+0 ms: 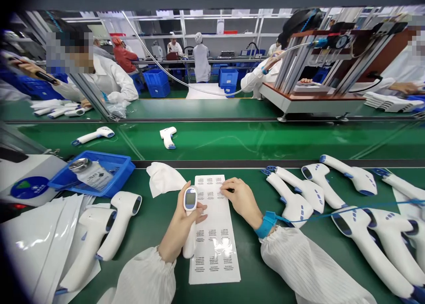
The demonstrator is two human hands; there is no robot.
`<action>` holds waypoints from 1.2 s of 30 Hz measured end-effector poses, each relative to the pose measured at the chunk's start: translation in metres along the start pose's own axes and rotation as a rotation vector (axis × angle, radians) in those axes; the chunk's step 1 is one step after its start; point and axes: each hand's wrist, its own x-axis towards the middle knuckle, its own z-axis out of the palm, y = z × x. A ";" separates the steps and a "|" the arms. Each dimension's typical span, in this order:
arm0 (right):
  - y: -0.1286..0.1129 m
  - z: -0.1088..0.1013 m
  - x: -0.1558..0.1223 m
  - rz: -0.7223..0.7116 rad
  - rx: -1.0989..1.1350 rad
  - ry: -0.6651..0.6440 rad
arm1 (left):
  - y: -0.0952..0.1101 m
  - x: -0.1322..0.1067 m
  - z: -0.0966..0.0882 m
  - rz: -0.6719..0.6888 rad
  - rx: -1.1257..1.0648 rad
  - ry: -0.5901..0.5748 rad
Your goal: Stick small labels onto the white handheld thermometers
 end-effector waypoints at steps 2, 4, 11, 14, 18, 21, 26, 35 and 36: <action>0.001 0.002 0.003 -0.012 0.010 0.000 | 0.000 0.000 0.002 0.002 0.003 -0.006; 0.001 0.003 0.007 -0.033 0.011 -0.004 | 0.001 0.000 0.003 0.003 0.004 -0.015; -0.029 -0.007 -0.014 -0.239 -0.124 -0.045 | -0.003 0.002 0.000 0.045 0.009 -0.025; -0.053 -0.025 -0.034 -0.303 -0.125 -0.177 | -0.006 0.005 -0.003 0.078 0.026 -0.056; -0.081 -0.055 -0.045 -0.100 0.178 -0.448 | -0.006 0.004 -0.004 0.079 0.047 -0.085; -0.097 -0.060 -0.042 -0.051 0.414 -0.605 | -0.003 -0.002 -0.002 0.103 0.090 -0.094; -0.109 -0.031 -0.031 -0.150 0.318 -0.193 | 0.001 -0.009 0.000 0.197 0.173 -0.096; -0.116 -0.027 -0.019 -0.099 0.508 -0.211 | 0.002 -0.003 -0.007 0.209 0.107 -0.038; -0.118 -0.028 -0.021 -0.059 0.573 -0.306 | 0.003 -0.003 -0.008 0.195 0.070 -0.035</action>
